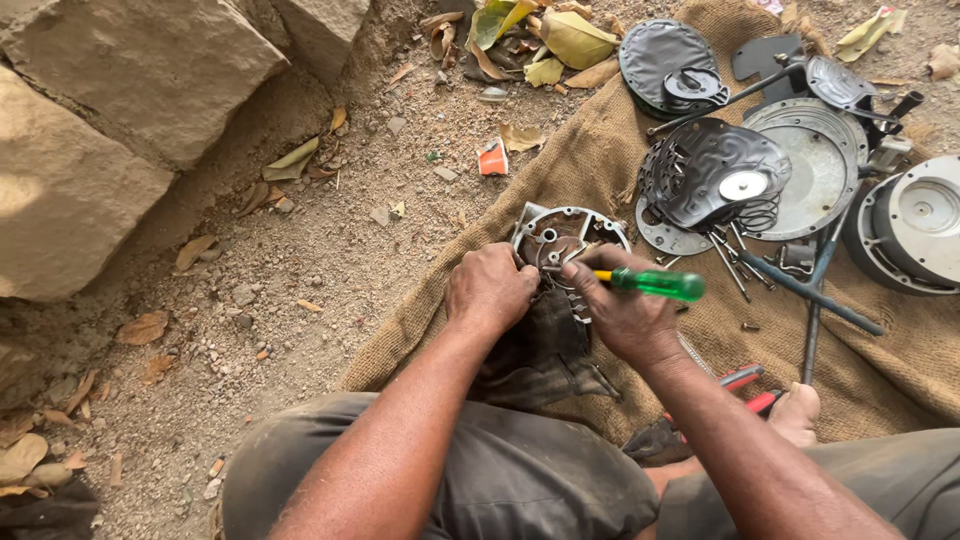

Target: The person sits on the ground and repairs a disassembled engine casing. They use a screwdriver to adjust internal components, wipe parts with a rag, and manipulate small metal pieces by hand.

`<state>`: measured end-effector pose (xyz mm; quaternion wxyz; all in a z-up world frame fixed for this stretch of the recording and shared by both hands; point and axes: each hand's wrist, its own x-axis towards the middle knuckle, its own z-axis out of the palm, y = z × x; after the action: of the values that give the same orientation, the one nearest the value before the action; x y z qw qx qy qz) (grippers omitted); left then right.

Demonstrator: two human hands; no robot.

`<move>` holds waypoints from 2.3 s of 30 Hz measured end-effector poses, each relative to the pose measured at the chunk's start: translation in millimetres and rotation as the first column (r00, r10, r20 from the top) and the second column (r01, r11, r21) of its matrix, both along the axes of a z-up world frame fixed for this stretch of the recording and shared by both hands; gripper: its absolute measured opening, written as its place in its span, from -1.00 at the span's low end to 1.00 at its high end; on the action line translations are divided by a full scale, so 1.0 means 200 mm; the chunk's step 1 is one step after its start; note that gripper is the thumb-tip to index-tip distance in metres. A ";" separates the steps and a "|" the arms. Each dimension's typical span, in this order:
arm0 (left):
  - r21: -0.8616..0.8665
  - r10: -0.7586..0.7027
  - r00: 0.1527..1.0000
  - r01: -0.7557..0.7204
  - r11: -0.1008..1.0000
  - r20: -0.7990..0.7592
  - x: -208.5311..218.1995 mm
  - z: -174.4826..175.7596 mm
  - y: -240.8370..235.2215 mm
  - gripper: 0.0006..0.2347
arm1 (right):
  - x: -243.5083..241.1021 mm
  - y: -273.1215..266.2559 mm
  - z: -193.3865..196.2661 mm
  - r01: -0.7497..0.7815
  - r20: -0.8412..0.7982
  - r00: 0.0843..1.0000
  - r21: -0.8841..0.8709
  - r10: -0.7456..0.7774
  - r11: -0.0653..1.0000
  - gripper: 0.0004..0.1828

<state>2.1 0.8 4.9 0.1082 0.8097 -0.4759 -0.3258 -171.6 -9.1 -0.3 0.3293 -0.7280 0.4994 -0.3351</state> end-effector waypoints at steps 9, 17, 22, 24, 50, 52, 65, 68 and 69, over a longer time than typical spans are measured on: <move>0.038 0.018 0.999 -0.017 0.999 -0.032 0.00 -0.02 -0.01 -0.77 | -0.02 -0.01 -0.01 0.069 -0.086 0.994 0.010 -0.068 0.998 -0.74; 0.036 -0.004 1.000 0.005 0.999 -0.025 0.01 -0.01 -0.01 -0.72 | -0.01 0.00 -0.02 0.066 -0.051 0.996 -0.037 -0.068 0.997 -0.78; 0.028 -0.021 1.000 0.021 0.999 -0.010 0.00 -0.02 -0.02 -0.72 | -0.02 -0.01 -0.03 0.145 0.056 0.987 0.049 -0.147 0.988 -0.77; 0.047 -0.024 1.000 0.025 0.999 -0.020 0.00 -0.03 -0.02 -0.73 | -0.02 -0.01 -0.03 0.129 0.083 0.987 0.064 -0.134 0.990 -0.77; 0.093 -0.046 0.998 0.048 0.995 -0.031 0.01 -0.03 -0.02 -0.65 | 0.01 0.03 -0.05 0.104 0.021 0.994 -0.015 -0.103 0.994 -0.78; 0.095 -0.047 0.998 0.050 0.994 -0.040 0.00 -0.03 -0.02 -0.65 | 0.01 0.04 -0.05 0.122 0.011 0.992 0.010 -0.123 0.992 -0.77; 0.081 -0.055 0.998 0.057 0.995 -0.019 0.00 -0.06 -0.02 -0.65 | 0.01 0.06 -0.04 0.114 -0.066 0.991 -0.066 -0.118 0.991 -0.78; 0.044 -0.041 0.999 0.042 0.998 -0.031 0.00 -0.07 -0.02 -0.67 | 0.03 0.09 -0.05 0.141 -0.058 0.988 -0.054 -0.144 0.989 -0.81; 0.024 -0.035 0.999 0.036 0.999 -0.035 0.00 -0.07 -0.01 -0.68 | 0.04 0.10 -0.05 0.154 -0.067 0.985 -0.055 -0.157 0.987 -0.82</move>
<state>2.2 -1.6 -9.5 0.1005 0.7967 -0.4841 -0.3475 -163.9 11.3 -10.3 0.2662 -0.7060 0.5577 -0.3460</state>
